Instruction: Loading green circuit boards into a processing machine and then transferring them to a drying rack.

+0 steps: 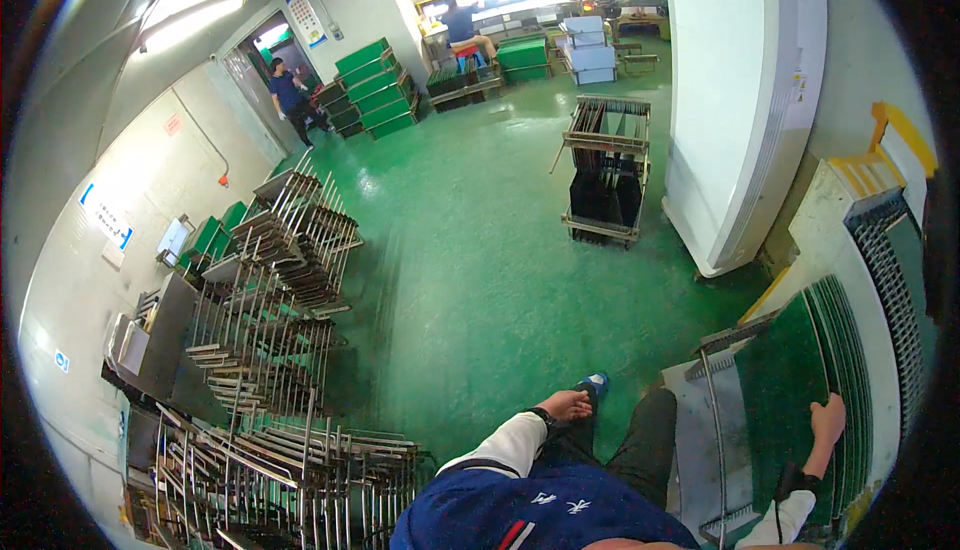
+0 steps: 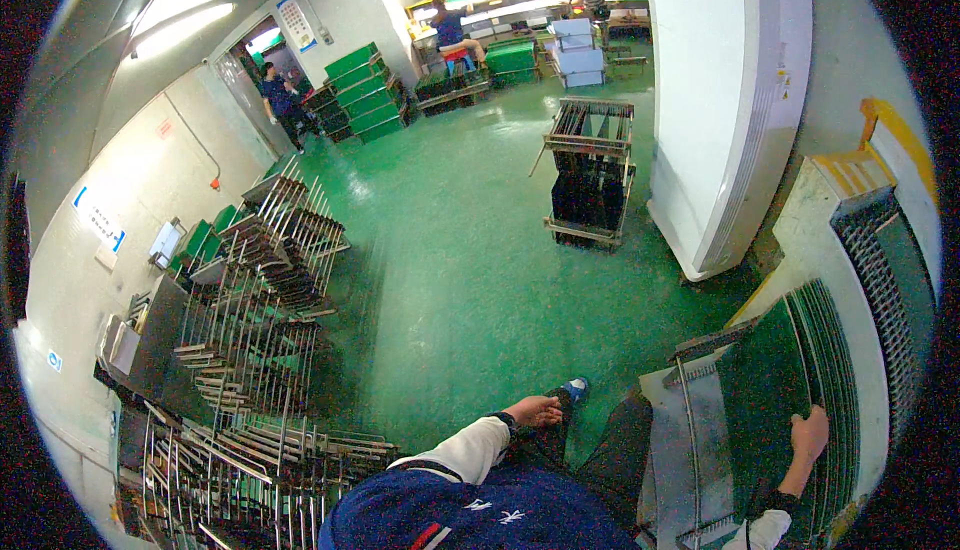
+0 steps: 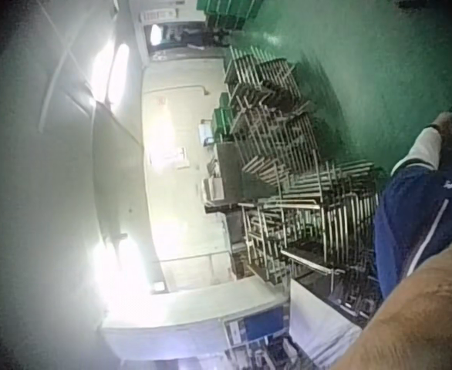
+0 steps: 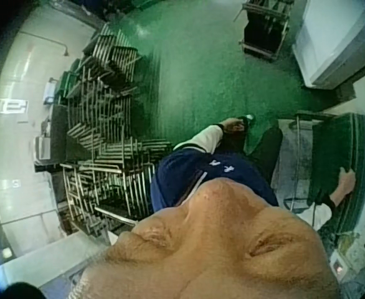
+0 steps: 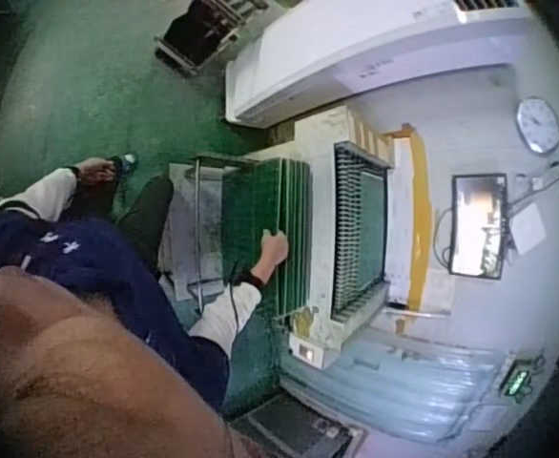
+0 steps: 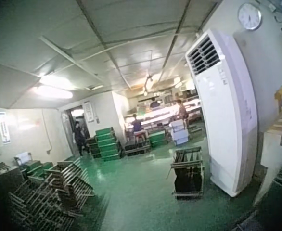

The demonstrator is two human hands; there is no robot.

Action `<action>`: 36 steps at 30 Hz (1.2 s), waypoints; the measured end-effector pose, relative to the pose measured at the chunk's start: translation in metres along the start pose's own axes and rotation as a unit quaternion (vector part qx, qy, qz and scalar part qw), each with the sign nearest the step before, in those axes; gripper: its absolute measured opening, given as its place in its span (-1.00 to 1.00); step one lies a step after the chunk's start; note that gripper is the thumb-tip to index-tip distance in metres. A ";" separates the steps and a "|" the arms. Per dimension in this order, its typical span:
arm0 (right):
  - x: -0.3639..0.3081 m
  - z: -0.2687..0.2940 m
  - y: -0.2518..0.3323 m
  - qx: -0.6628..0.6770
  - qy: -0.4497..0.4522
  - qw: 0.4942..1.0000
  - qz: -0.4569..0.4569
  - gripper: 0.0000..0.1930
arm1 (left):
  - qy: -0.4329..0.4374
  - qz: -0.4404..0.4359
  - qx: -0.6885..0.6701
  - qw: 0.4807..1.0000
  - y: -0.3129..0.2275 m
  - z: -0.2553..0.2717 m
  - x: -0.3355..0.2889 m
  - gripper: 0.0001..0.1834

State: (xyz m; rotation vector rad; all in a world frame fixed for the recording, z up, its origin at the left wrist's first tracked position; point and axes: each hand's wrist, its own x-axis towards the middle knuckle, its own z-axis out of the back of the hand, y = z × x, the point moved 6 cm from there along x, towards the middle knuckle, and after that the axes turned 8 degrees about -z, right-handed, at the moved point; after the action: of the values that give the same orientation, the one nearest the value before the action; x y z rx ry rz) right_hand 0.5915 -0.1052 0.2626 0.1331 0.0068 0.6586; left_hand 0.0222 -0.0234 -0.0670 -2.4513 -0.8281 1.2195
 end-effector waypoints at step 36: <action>0.029 -0.016 -0.020 0.002 -0.038 0.999 0.033 -0.50 | -0.018 -0.022 0.000 1.000 0.003 0.003 0.006 -0.69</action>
State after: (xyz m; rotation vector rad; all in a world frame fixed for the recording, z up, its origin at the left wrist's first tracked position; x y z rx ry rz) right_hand 0.6253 -0.1011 0.2453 0.1629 -0.0695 0.7188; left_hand 0.0235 -0.0226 -0.0743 -2.4042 -0.8881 1.2516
